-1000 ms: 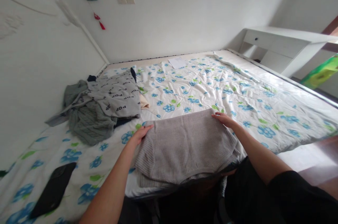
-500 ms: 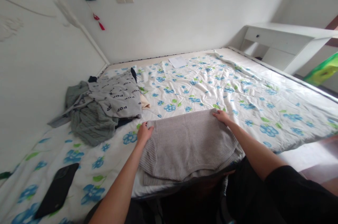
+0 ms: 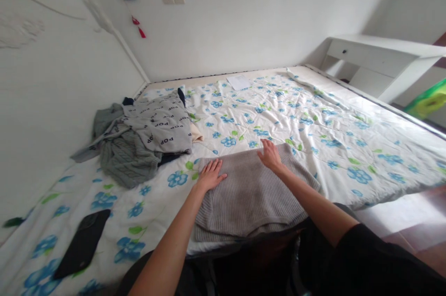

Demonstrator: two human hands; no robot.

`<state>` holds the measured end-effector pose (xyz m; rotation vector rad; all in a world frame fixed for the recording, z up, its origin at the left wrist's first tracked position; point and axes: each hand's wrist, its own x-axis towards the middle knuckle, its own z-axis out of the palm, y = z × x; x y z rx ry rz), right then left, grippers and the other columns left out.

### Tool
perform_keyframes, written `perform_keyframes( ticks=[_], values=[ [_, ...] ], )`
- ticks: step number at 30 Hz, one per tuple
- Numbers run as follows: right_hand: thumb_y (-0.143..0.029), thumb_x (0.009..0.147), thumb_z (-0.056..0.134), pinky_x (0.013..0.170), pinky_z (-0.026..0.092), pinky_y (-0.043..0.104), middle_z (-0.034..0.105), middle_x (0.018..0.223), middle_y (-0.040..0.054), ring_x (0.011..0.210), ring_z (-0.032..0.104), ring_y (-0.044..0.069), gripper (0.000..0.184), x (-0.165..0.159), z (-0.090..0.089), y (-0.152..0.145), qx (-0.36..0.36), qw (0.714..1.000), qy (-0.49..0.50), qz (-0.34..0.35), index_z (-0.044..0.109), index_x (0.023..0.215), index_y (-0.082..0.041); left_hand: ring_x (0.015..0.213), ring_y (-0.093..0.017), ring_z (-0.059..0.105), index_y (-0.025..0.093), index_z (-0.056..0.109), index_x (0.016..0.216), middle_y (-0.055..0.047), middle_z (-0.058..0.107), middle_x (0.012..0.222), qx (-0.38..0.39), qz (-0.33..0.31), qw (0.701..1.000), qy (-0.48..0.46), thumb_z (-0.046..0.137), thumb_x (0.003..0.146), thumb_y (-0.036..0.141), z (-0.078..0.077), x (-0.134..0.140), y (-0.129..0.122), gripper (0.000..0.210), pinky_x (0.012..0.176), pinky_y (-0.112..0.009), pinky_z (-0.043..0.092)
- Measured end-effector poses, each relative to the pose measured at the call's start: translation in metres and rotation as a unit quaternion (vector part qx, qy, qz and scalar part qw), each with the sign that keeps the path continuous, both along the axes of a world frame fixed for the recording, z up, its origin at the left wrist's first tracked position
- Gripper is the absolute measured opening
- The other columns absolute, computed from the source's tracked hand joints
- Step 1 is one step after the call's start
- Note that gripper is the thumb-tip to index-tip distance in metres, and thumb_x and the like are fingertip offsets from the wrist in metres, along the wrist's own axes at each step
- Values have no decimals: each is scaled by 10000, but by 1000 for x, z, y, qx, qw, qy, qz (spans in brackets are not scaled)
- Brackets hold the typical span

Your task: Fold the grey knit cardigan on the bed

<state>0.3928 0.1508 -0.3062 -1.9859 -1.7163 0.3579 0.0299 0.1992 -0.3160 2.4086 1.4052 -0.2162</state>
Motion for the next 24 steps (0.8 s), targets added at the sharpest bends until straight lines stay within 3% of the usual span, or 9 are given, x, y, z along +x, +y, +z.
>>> perform_keyframes(
  ticks=[3,5,7,9,12,17,21,24],
  values=[
    [-465,1161,508,1412,212,668,321,1909,164,1776,221,422,781,-93,6,9,-27,991,-9,132,266,1863,-224,1809,-418,189,166,275,1873,-162,187,1944,15,19,1000,15,455,1089,758,-2,-1,-3,998,1446,-585,202],
    [-472,1171,540,1417,203,665,301,1921,141,1781,219,432,747,-145,5,10,-41,978,-9,203,333,1844,-223,1811,-405,187,145,274,1870,-171,184,1942,22,25,999,27,494,1090,707,-4,-2,-3,986,1450,-570,204],
    [-475,1171,574,1426,212,612,367,1900,93,1765,276,435,700,-177,1,9,-60,969,-1,240,416,1822,-268,1813,-380,192,142,281,1867,-166,188,1942,25,23,999,39,533,1087,629,-5,-4,-2,954,1453,-542,210],
    [-492,1175,581,1428,219,571,455,1860,29,1750,325,427,648,-183,-5,9,-77,965,11,249,480,1800,-353,1812,-366,205,155,291,1866,-162,200,1941,24,24,998,46,545,1081,613,-6,-5,-1,944,1453,-528,213],
    [-550,1171,584,1436,199,582,453,1858,11,1749,327,438,629,-150,-11,7,-86,964,12,252,533,1776,-386,1809,-380,209,138,289,1864,-179,187,1939,16,41,998,37,509,1064,740,-6,-4,2,1026,1451,-536,216],
    [-696,1164,506,1460,117,623,299,1921,35,1797,233,365,732,-32,-17,-8,-111,960,-25,257,447,1823,-381,1805,-411,213,93,289,1856,-212,172,1932,3,51,999,13,479,1009,883,-2,-1,4,1174,1446,-538,213],
    [-677,1166,485,1463,148,593,327,1914,45,1798,243,335,719,66,-22,-25,-145,971,-30,189,457,1818,-375,1806,-404,211,92,285,1857,-211,170,1930,-2,52,999,12,473,999,885,0,-2,5,1183,1447,-537,198],
    [-623,1179,474,1453,143,634,327,1914,76,1801,225,343,707,113,-29,-35,-168,978,-31,123,462,1817,-319,1805,-406,214,110,292,1859,-202,182,1929,-6,57,998,8,477,992,883,1,-2,6,1176,1444,-548,205]
  ],
)
